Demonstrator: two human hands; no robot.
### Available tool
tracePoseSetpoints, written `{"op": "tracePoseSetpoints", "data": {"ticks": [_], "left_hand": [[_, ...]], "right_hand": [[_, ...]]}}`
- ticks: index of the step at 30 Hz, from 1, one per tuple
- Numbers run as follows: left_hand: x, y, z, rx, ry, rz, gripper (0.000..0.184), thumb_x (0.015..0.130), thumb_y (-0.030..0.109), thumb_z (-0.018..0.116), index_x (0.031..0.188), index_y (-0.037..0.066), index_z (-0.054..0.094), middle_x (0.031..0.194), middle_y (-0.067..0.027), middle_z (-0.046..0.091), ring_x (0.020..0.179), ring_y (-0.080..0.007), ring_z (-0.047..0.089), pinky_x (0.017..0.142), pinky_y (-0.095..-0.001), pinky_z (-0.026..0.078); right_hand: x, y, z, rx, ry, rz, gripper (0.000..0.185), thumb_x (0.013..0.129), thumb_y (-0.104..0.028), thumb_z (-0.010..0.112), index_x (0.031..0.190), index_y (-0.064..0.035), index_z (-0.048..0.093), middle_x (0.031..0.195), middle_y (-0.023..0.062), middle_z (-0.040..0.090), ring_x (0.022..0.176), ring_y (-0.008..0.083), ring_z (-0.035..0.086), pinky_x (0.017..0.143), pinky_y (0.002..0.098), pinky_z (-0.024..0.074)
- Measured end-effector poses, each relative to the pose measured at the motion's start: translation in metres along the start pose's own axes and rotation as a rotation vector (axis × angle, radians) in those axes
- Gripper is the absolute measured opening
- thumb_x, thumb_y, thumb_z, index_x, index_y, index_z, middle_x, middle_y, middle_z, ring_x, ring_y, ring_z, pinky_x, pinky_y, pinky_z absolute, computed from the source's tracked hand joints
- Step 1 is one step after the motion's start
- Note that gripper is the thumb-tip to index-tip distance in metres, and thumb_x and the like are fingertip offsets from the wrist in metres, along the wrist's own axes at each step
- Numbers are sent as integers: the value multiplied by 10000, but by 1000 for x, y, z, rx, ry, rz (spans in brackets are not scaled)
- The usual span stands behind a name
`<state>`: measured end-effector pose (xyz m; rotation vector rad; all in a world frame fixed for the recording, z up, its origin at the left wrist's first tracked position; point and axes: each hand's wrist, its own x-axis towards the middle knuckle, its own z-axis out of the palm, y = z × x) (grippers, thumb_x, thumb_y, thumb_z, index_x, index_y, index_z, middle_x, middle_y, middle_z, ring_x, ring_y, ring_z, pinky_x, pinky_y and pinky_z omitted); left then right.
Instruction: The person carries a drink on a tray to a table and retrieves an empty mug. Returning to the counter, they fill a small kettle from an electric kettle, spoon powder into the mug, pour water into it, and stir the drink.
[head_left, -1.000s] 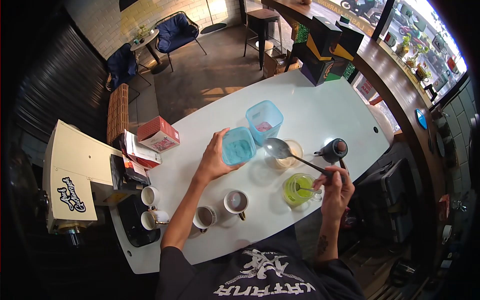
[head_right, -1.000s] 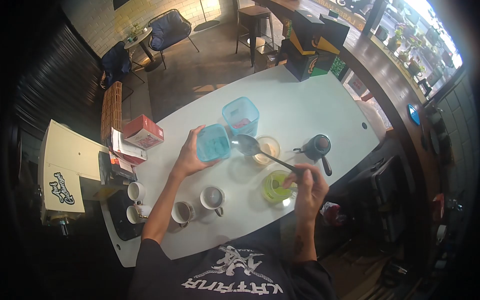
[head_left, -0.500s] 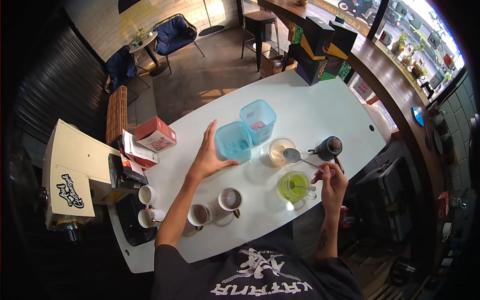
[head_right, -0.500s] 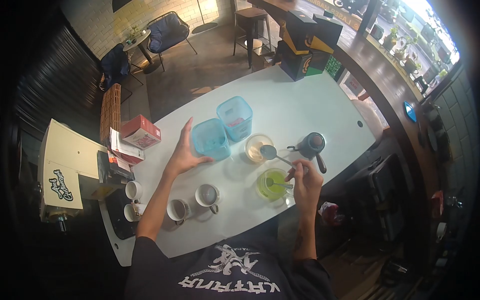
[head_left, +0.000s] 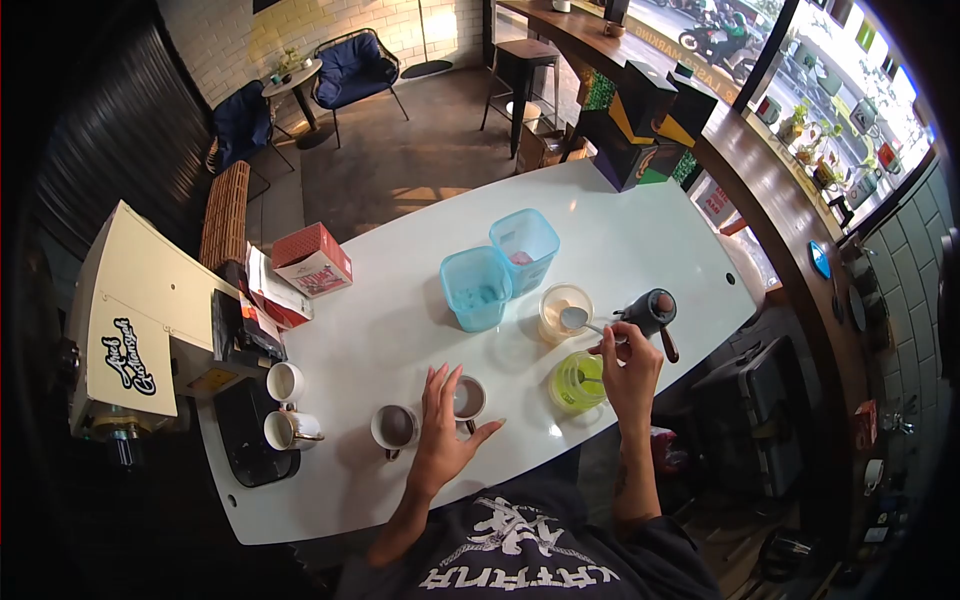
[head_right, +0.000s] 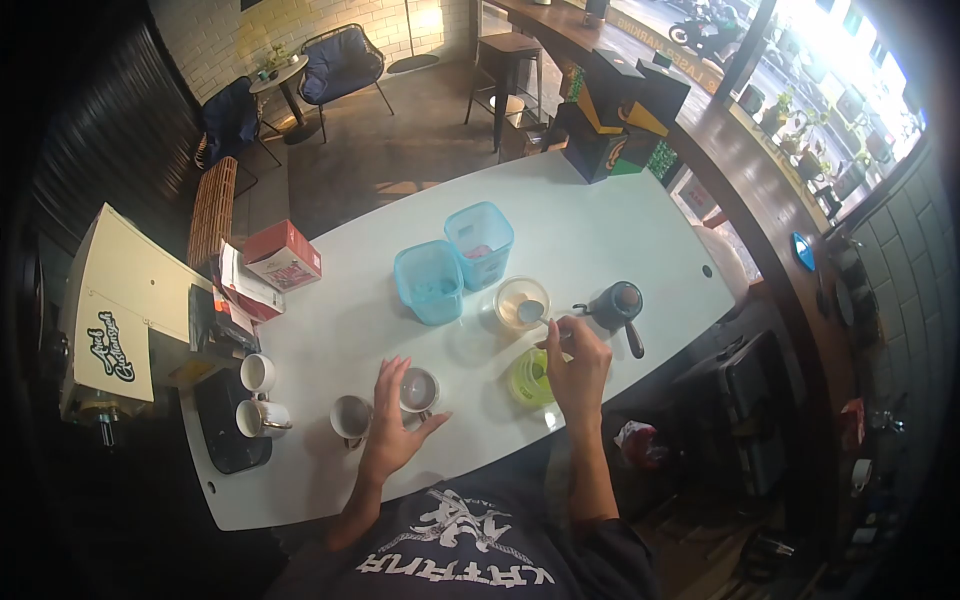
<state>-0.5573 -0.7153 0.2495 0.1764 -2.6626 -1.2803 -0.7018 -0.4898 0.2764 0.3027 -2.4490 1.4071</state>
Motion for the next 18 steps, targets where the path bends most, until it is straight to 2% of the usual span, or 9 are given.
{"op": "tracePoseSetpoints", "data": {"ticks": [2, 8, 13, 18], "left_hand": [[0, -5, 10, 29, 25, -5, 936, 766, 347, 822, 1481, 53, 293, 1482, -232, 314, 1427, -425, 234, 1146, -498, 282], [5, -16, 23, 76, 89, 6, 853, 724, 274, 848, 1413, 58, 393, 1383, -203, 404, 1296, -382, 384, 1075, -480, 348], [13, -30, 34, 39, 233, 33, 744, 686, 273, 872, 1281, 38, 492, 1238, -164, 506, 1168, -352, 489, 985, -463, 413], [16, -35, 45, -5, 342, 66, 687, 644, 231, 900, 1177, 39, 512, 1173, -160, 542, 1088, -349, 544, 911, -448, 462]], "right_hand": [[-1, -5, 2, -1, -2, -17, 117, 912, -65, 651, 883, 39, 607, 764, 144, 679, 706, 227, 738, 590, 300, 520], [-7, -11, 10, -5, 22, -25, 135, 915, -77, 654, 901, 48, 604, 782, 159, 676, 723, 241, 735, 603, 317, 524], [-13, -1, 23, 14, 36, 8, 123, 918, -69, 646, 927, 47, 607, 804, 160, 687, 729, 246, 733, 634, 316, 524], [-13, 3, 29, 82, 56, 64, 135, 938, -84, 628, 915, 47, 608, 791, 145, 707, 751, 239, 738, 653, 312, 530]]}}
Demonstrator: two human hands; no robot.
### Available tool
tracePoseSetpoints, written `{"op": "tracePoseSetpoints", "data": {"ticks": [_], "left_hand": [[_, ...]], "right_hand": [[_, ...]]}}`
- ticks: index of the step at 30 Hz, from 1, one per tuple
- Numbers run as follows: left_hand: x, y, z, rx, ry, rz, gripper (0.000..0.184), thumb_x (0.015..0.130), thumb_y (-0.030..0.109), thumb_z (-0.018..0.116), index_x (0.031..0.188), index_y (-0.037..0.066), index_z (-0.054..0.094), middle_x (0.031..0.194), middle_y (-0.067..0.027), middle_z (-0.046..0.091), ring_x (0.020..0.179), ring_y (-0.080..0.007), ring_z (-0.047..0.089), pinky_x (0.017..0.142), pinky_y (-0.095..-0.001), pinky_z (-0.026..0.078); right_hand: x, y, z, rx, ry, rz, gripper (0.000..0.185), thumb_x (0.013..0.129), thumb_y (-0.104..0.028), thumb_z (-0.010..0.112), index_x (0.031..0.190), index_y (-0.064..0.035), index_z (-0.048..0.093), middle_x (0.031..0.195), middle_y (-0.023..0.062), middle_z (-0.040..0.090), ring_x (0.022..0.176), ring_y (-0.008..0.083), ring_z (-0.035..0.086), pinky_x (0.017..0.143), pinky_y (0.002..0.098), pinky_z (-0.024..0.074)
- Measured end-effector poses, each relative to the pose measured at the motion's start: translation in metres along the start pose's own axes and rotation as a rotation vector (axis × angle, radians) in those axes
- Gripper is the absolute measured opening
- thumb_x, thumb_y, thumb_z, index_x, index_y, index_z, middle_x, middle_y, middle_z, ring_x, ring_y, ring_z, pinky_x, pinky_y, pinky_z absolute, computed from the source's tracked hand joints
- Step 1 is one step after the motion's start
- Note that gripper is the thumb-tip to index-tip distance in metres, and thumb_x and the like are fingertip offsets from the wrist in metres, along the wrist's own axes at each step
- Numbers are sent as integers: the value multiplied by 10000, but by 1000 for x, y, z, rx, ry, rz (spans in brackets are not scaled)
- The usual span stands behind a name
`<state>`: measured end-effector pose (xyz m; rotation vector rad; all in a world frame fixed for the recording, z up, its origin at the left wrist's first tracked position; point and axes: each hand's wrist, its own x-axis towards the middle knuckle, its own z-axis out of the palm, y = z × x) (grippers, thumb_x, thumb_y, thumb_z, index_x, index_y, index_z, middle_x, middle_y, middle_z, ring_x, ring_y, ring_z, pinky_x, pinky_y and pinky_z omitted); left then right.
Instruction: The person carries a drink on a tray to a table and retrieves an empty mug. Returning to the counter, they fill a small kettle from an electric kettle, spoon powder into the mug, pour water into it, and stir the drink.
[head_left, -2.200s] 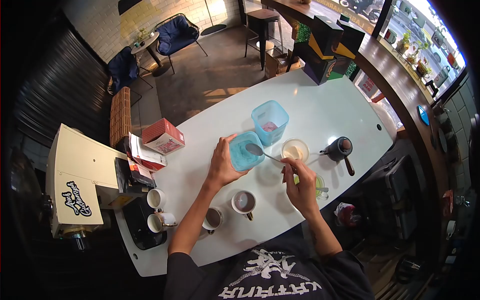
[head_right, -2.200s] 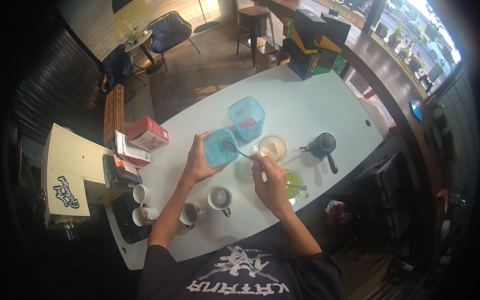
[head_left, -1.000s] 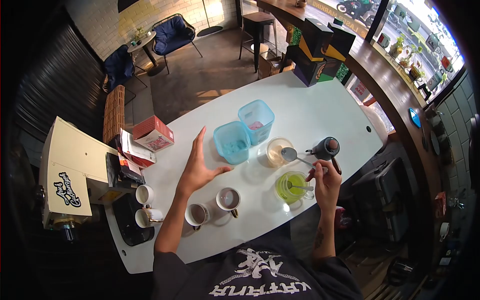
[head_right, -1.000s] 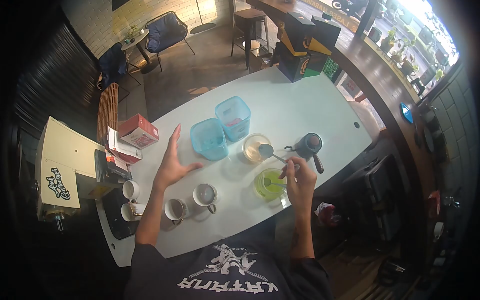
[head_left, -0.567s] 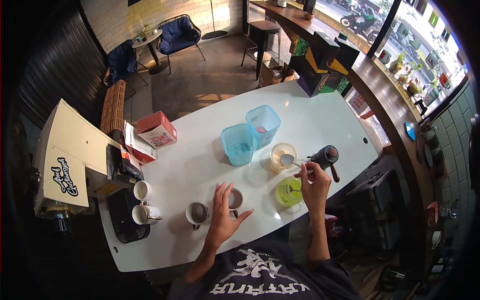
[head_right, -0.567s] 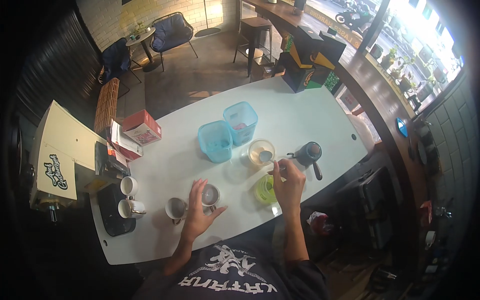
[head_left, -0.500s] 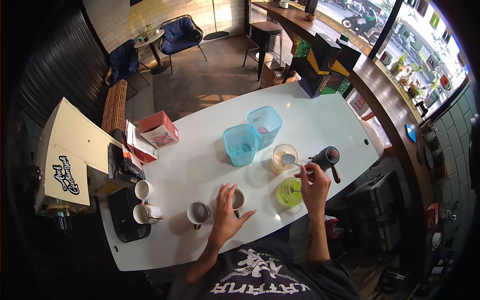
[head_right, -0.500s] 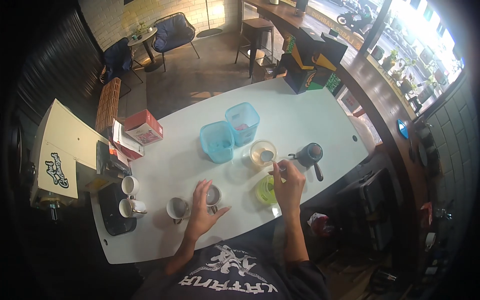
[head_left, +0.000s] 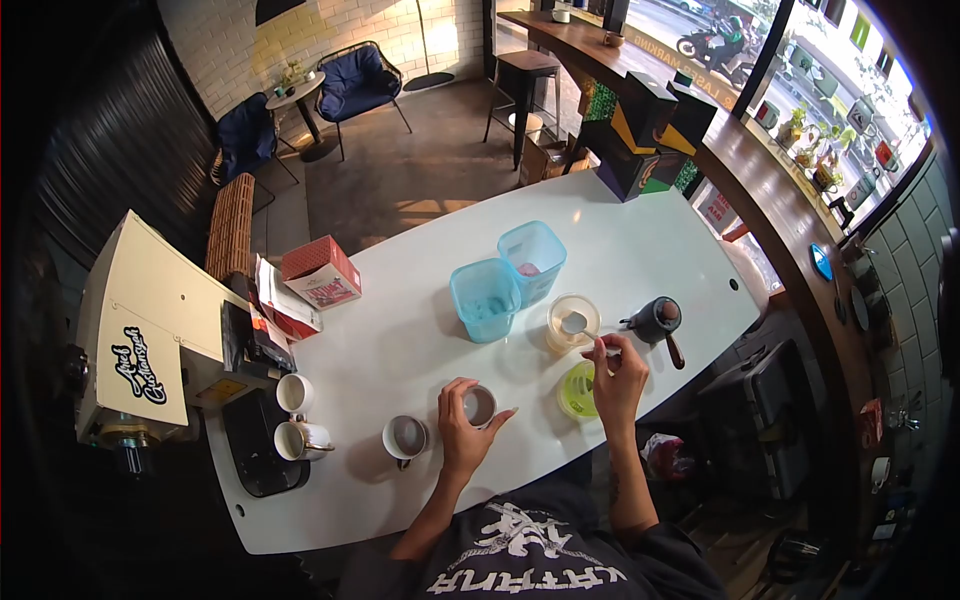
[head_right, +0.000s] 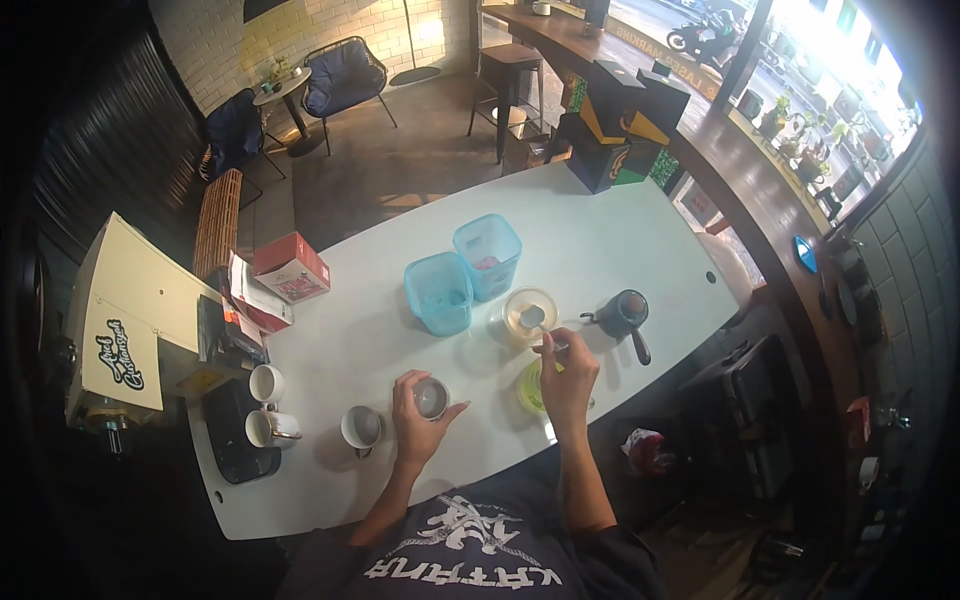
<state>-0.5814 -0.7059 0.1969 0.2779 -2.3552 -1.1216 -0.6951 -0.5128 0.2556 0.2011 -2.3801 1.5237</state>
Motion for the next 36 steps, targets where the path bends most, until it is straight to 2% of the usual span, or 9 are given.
{"op": "tracePoseSetpoints", "data": {"ticks": [4, 10, 13, 15, 18, 21, 28, 36], "left_hand": [[2, -2, 6, -14, 86, 33, 637, 626, 166, 907, 1117, 37, 522, 1103, -155, 571, 1023, -343, 581, 861, -434, 485], [3, -5, 10, -60, 127, 44, 575, 656, 114, 863, 1112, 30, 522, 1089, -157, 577, 1007, -340, 588, 860, -427, 483], [2, -5, 11, -60, 129, 49, 573, 658, 106, 852, 1116, 30, 518, 1089, -157, 577, 1004, -339, 588, 863, -428, 481], [3, -5, 11, -57, 137, 56, 556, 658, 109, 846, 1102, 24, 521, 1082, -158, 583, 998, -345, 587, 858, -433, 483], [2, -5, 12, -52, 149, 64, 539, 659, 111, 839, 1088, 20, 525, 1073, -158, 590, 991, -350, 585, 853, -438, 483], [3, -6, 13, -47, 154, 68, 542, 659, 114, 836, 1093, 22, 524, 1069, -156, 591, 983, -350, 585, 848, -435, 483], [8, -2, 13, -37, 119, 56, 558, 663, 123, 823, 1119, 33, 516, 1054, -150, 590, 946, -348, 583, 813, -437, 479], [7, -6, 15, -46, 121, 69, 558, 655, 116, 823, 1119, 32, 523, 1053, -144, 594, 958, -344, 582, 829, -437, 476]], "right_hand": [[2, 6, 1, 34, 23, 30, 145, 964, -93, 588, 936, 48, 606, 767, 139, 714, 759, 231, 740, 641, 309, 539], [7, 8, -4, 30, 7, 74, 172, 993, -100, 518, 990, 55, 590, 762, 156, 716, 755, 237, 741, 617, 313, 554], [9, 9, -4, 55, -2, 94, 181, 997, -102, 504, 984, 59, 589, 748, 160, 713, 740, 237, 740, 621, 311, 554], [11, 11, -4, 43, 9, 88, 180, 1006, -86, 498, 960, 68, 578, 719, 125, 688, 692, 206, 730, 602, 269, 556], [13, 16, -7, 98, 10, 101, 191, 1012, -88, 486, 954, 67, 581, 728, 113, 682, 686, 202, 727, 600, 269, 563], [15, 21, -8, 133, -10, 140, 187, 998, -75, 461, 965, 69, 577, 710, 156, 703, 707, 236, 737, 631, 294, 552], [16, 27, -7, 185, 15, 172, 196, 1000, -76, 456, 948, 64, 584, 701, 141, 700, 702, 223, 737, 633, 286, 549], [16, 31, -7, 190, 64, 144, 214, 1008, -98, 457, 946, 55, 594, 691, 127, 690, 665, 205, 725, 621, 279, 538]]}}
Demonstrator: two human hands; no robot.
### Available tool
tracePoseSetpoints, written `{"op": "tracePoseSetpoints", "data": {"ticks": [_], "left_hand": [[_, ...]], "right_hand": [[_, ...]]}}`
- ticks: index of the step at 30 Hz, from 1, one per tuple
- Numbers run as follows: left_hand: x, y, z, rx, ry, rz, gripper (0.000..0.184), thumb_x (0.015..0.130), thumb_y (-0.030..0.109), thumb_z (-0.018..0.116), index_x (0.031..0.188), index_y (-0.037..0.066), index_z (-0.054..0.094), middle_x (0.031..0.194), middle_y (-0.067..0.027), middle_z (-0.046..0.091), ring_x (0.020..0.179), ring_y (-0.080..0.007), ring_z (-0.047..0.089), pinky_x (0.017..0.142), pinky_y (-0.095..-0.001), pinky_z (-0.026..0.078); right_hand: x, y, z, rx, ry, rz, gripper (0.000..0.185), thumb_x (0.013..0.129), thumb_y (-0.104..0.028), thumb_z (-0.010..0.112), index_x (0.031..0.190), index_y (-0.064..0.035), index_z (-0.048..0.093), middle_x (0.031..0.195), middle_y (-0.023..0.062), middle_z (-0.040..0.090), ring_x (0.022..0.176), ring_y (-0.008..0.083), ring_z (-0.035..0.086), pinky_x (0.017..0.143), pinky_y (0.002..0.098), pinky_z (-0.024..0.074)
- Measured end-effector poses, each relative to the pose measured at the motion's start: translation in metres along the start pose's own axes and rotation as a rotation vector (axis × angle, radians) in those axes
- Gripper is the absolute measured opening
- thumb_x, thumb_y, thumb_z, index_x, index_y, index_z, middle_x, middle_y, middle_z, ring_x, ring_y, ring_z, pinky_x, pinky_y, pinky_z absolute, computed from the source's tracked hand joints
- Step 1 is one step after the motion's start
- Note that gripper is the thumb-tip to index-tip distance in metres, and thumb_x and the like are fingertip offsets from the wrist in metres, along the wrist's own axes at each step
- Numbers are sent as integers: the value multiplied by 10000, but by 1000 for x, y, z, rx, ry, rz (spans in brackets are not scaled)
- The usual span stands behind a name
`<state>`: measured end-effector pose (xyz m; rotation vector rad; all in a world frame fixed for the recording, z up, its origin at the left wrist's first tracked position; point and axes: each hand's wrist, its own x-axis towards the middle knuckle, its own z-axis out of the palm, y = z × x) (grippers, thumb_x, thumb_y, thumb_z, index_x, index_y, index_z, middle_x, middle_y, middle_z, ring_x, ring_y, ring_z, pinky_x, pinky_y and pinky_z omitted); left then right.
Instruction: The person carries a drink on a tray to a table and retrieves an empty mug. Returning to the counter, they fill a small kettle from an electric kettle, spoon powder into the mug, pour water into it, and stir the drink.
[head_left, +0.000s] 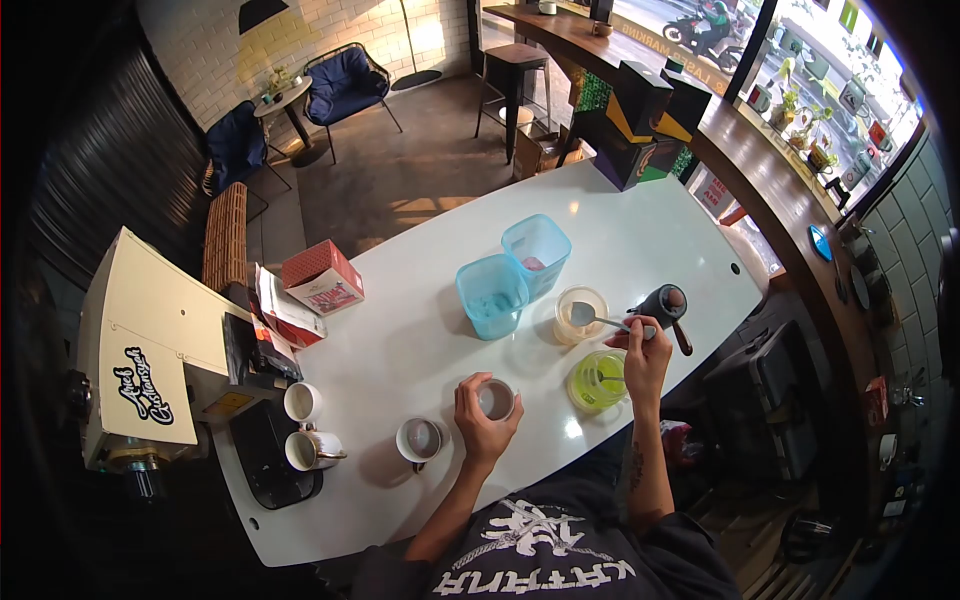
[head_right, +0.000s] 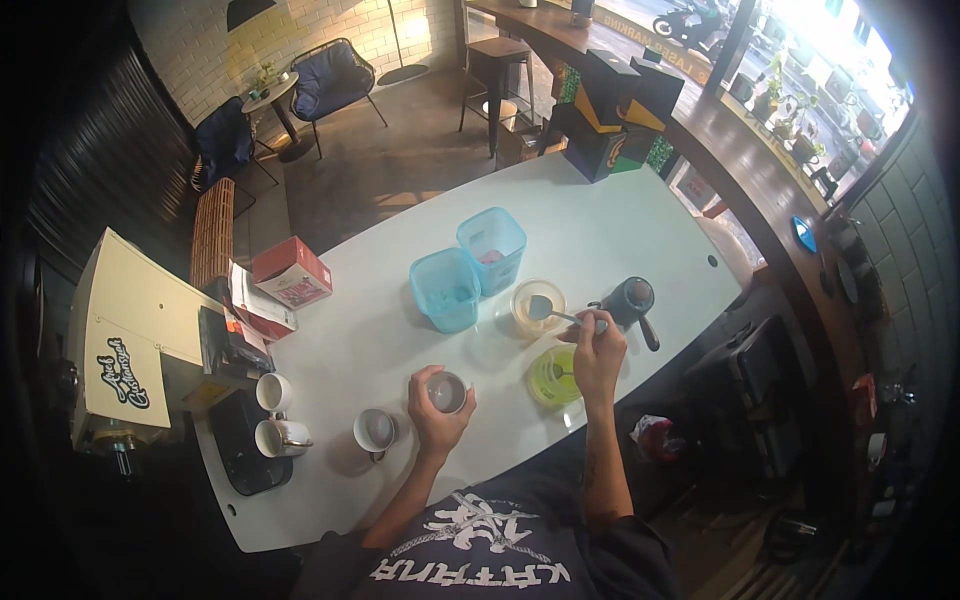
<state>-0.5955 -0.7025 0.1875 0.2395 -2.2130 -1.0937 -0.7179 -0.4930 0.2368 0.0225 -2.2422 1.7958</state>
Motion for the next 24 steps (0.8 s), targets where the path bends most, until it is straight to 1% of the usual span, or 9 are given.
{"op": "tracePoseSetpoints", "data": {"ticks": [4, 10, 13, 24], "left_hand": [[1, 1, 1, -4, 10, 12, 548, 650, 110, 824, 1106, 33, 531, 1055, -140, 596, 963, -340, 583, 840, -432, 478], [0, 0, 2, -13, 17, 5, 512, 648, 87, 819, 1076, 30, 543, 1058, -142, 599, 984, -336, 588, 855, -430, 483], [0, 1, 3, -1, 12, 10, 496, 646, 79, 819, 1059, 32, 550, 1066, -144, 598, 995, -335, 589, 863, -430, 487], [6, 6, 7, 9, -45, 15, 517, 639, 76, 832, 1069, 30, 549, 1075, -145, 590, 1000, -328, 588, 863, -428, 494]], "right_hand": [[0, -1, 0, -9, -4, -12, 223, 1011, -107, 456, 949, 55, 596, 693, 126, 687, 656, 199, 719, 621, 278, 536], [4, 4, -1, 51, -11, 36, 228, 1016, -113, 456, 949, 56, 593, 682, 110, 673, 645, 177, 702, 615, 273, 534], [5, 3, -3, 141, -6, 54, 237, 1024, -123, 449, 956, 52, 595, 679, 95, 663, 631, 165, 688, 610, 268, 532], [6, 4, -16, 234, 3, 86, 279, 1041, -165, 446, 974, 51, 610, 680, 81, 644, 626, 149, 663, 618, 265, 522]]}}
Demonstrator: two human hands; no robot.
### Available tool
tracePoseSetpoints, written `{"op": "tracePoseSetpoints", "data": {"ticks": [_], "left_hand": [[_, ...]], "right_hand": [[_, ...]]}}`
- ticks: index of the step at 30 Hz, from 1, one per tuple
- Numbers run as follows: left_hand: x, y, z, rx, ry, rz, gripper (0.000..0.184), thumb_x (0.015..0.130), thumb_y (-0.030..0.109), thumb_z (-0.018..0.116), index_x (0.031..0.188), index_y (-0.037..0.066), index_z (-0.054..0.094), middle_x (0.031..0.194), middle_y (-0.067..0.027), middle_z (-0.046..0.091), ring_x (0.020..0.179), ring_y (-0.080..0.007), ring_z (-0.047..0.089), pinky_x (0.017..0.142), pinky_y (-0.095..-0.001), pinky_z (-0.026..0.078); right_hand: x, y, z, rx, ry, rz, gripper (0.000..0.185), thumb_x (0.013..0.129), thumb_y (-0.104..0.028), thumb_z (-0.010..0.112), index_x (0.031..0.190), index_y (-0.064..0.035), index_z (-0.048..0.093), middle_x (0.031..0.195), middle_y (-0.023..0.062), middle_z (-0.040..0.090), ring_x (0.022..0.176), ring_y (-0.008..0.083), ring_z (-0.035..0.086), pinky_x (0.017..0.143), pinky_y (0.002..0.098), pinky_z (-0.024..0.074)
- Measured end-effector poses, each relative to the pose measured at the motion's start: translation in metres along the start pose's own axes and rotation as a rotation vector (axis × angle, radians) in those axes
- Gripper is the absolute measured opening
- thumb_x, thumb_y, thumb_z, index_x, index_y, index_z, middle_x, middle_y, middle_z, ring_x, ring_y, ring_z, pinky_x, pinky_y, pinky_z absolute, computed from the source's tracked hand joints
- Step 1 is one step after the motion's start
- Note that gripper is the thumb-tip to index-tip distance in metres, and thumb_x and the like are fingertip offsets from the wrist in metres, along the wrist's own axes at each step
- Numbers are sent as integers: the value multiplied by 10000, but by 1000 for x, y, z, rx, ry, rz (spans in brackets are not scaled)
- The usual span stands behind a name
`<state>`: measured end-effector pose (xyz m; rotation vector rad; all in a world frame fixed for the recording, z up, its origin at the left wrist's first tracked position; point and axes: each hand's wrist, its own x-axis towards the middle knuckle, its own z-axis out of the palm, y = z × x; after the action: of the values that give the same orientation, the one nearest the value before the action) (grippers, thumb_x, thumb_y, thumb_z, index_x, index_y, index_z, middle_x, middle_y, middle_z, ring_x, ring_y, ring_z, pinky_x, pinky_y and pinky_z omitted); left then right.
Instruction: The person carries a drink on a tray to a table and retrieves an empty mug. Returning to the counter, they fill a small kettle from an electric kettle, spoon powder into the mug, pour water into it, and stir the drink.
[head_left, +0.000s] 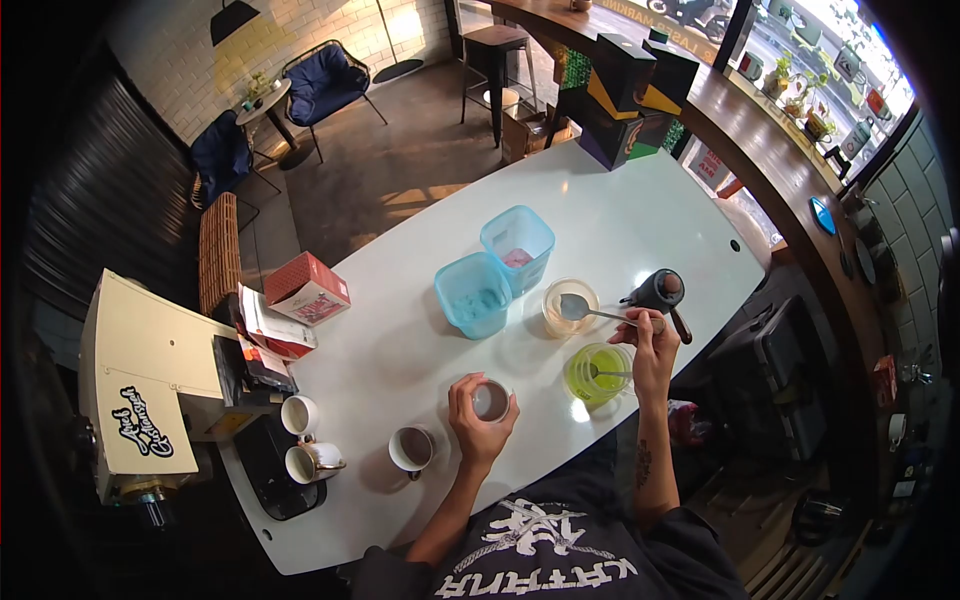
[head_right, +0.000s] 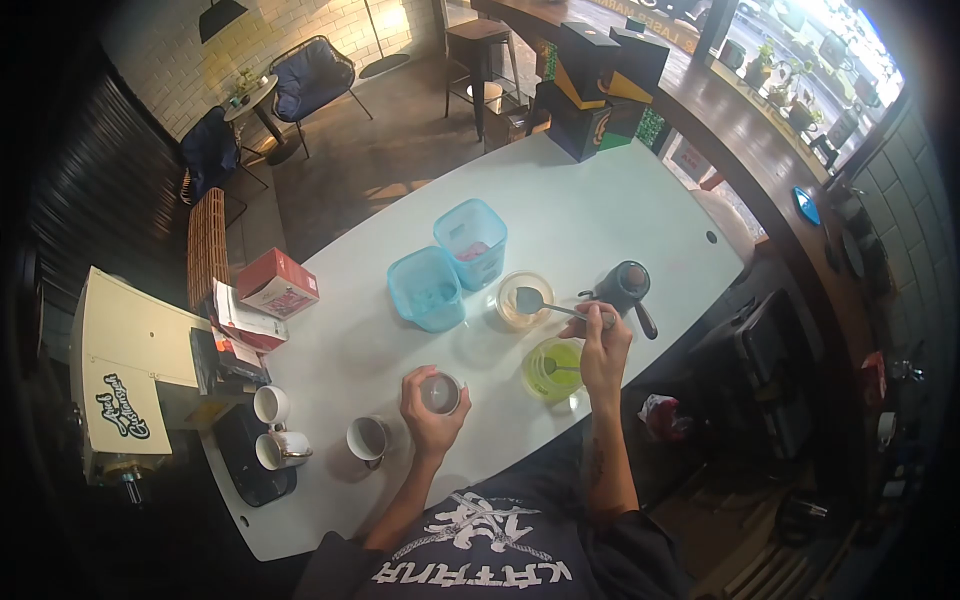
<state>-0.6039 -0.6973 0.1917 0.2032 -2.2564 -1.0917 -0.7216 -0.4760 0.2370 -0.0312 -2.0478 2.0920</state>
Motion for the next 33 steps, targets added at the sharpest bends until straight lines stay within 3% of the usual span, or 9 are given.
{"op": "tracePoseSetpoints", "data": {"ticks": [16, 23, 33], "left_hand": [[5, 1, 11, -5, -32, 5, 536, 640, 75, 842, 1082, 36, 542, 1088, -158, 593, 1016, -333, 594, 879, -427, 495], [7, -2, 13, -13, -40, 16, 545, 638, 93, 856, 1094, 52, 559, 1097, -151, 602, 1004, -330, 612, 866, -421, 507], [19, -1, 18, -93, -135, 6, 720, 614, 169, 921, 1193, 43, 511, 1113, -159, 589, 1012, -332, 610, 862, -416, 511]], "right_hand": [[-1, -4, 2, 28, -14, 34, 297, 1047, -193, 442, 982, 48, 603, 694, 69, 617, 630, 148, 647, 613, 266, 510], [3, -9, -8, 139, 0, 71, 304, 1039, -194, 466, 972, 67, 606, 787, 112, 623, 640, 190, 654, 627, 282, 541], [-6, -50, -17, 239, -12, 4, 315, 1037, -209, 448, 926, 47, 595, 704, 146, 628, 574, 219, 638, 590, 302, 523]]}}
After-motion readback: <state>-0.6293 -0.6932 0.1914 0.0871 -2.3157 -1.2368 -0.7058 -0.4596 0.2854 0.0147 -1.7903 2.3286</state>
